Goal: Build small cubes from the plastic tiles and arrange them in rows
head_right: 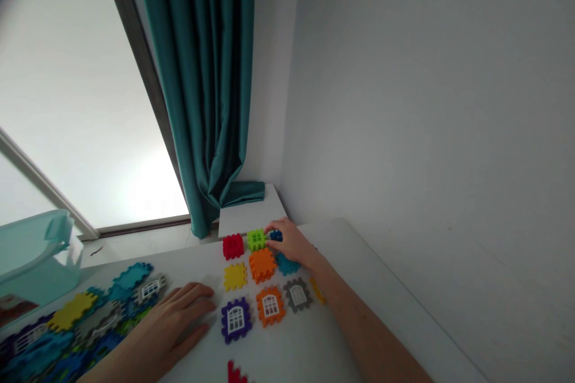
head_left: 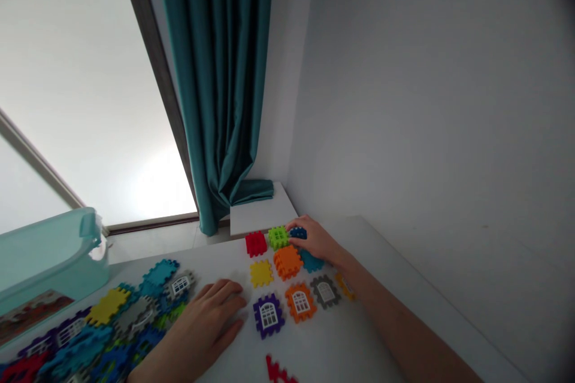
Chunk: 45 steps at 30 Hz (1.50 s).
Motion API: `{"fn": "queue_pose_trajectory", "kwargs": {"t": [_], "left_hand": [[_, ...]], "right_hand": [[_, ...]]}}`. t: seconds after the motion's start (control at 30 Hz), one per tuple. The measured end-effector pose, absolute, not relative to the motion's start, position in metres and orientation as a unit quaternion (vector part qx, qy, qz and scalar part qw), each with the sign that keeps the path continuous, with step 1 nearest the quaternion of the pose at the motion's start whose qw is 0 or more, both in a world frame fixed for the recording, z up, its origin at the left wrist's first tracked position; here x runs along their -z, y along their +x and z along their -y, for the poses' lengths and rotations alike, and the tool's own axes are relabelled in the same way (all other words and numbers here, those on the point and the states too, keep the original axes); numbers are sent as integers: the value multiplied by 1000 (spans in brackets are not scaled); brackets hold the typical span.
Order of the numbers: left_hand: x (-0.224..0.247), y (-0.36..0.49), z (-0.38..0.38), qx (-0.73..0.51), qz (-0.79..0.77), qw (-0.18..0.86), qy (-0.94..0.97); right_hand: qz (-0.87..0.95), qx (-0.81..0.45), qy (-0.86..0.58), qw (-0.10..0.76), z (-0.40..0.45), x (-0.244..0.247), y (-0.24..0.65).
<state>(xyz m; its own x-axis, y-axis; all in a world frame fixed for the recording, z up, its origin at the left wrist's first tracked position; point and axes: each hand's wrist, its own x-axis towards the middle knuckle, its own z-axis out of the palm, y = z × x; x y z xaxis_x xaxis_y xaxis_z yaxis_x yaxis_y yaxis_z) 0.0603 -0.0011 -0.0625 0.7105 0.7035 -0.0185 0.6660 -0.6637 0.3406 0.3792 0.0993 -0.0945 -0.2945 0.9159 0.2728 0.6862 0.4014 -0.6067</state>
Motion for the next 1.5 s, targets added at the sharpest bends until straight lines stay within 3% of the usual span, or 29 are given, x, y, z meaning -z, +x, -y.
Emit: {"fn": "queue_pose_trajectory", "kwargs": {"t": [1.5], "left_hand": [[60,59,4,-68,-372,150,914]], "right_hand": [[789,-188,-470,348,-88,82,371]]}}
